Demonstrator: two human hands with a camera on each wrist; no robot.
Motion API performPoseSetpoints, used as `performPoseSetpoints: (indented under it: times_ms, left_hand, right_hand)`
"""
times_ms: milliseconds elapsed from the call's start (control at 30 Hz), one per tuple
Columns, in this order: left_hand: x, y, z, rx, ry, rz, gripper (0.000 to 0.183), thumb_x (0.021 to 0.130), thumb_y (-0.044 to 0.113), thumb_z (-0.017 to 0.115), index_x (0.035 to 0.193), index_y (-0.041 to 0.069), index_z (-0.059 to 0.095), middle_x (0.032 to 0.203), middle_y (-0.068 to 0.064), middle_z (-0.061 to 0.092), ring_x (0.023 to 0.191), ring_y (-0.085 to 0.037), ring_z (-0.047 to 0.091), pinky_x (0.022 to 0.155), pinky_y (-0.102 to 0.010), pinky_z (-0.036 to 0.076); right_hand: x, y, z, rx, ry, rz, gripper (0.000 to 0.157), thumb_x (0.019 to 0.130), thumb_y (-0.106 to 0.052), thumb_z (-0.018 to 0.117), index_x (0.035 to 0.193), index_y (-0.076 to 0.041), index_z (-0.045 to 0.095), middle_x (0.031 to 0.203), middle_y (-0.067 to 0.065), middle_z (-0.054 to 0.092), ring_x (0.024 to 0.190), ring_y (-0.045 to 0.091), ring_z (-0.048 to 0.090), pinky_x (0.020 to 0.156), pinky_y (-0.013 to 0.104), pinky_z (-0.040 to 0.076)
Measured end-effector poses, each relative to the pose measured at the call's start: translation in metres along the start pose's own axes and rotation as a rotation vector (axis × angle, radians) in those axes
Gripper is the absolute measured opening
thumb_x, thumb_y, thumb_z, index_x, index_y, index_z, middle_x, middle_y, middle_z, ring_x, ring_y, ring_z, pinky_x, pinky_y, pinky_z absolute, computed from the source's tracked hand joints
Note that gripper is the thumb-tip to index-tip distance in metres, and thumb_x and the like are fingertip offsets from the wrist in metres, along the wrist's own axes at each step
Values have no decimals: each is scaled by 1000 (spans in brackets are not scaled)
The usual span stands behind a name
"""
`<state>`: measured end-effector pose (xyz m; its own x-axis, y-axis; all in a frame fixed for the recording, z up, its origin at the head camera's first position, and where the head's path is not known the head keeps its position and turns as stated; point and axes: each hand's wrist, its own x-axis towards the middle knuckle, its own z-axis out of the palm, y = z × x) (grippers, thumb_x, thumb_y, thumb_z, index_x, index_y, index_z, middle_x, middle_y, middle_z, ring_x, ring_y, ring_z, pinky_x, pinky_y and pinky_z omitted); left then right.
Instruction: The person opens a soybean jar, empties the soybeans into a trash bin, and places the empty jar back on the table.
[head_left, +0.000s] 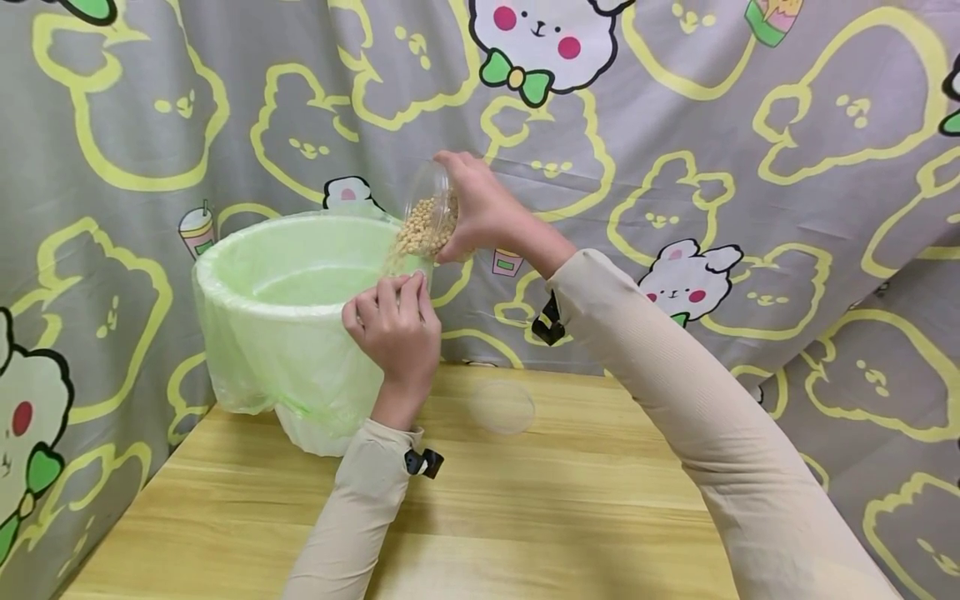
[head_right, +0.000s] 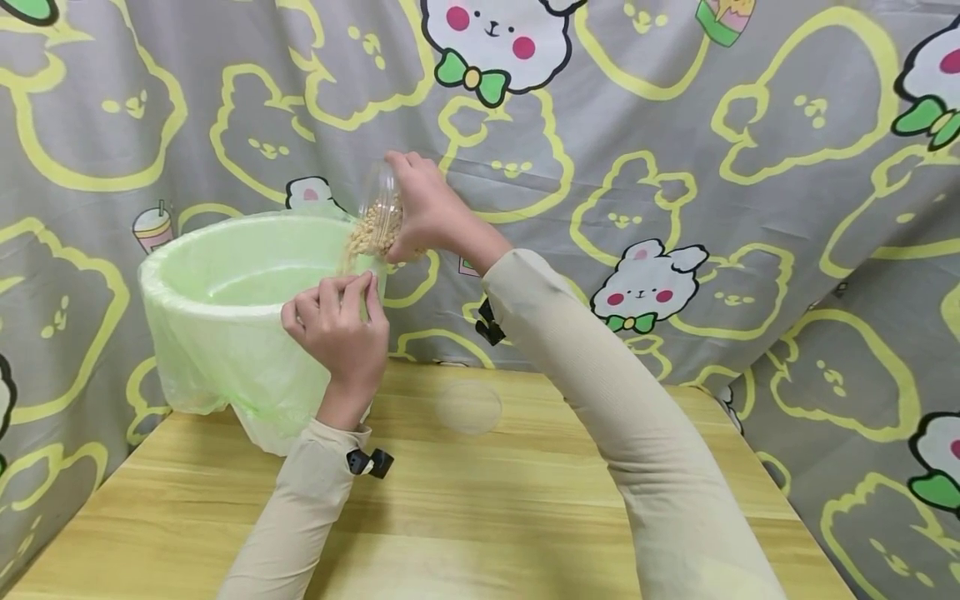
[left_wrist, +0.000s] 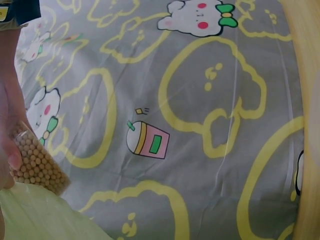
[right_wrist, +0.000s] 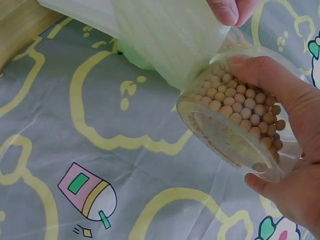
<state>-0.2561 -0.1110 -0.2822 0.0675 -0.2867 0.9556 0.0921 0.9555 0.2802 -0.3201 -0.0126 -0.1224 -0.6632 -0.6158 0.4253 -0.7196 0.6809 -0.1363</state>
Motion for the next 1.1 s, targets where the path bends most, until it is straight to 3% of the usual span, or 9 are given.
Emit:
performPoseSetpoints:
  times_ms: [267, 533, 1100]
  left_hand:
    - [-1, 0, -1, 1, -8, 1, 10, 85, 19, 69, 88, 12, 75, 85, -3, 65, 77, -25, 50, 86, -44, 29]
    - [-1, 1, -1, -1, -2, 3, 11, 86, 20, 68, 88, 12, 75, 84, -2, 65, 76, -25, 50, 86, -43, 29]
    - [-1, 2, -3, -6, -12, -14, 12, 87, 20, 66, 89, 11, 75, 84, -3, 65, 78, -26, 50, 87, -44, 30]
  right_hand:
    - [0, -3, -2, -29, -43, -3, 121, 47, -29, 92, 145, -10, 24, 144, 10, 33, 134, 24, 29, 107, 30, 32]
    - [1, -6, -3, -38, -31, -56, 121, 45, -26, 93, 144, -8, 25, 142, 12, 33, 134, 27, 29, 107, 34, 33]
    - [3, -17, -2, -211, -51, -75, 125, 50, -30, 91, 148, -10, 17, 149, 6, 27, 139, 21, 22, 110, 27, 28]
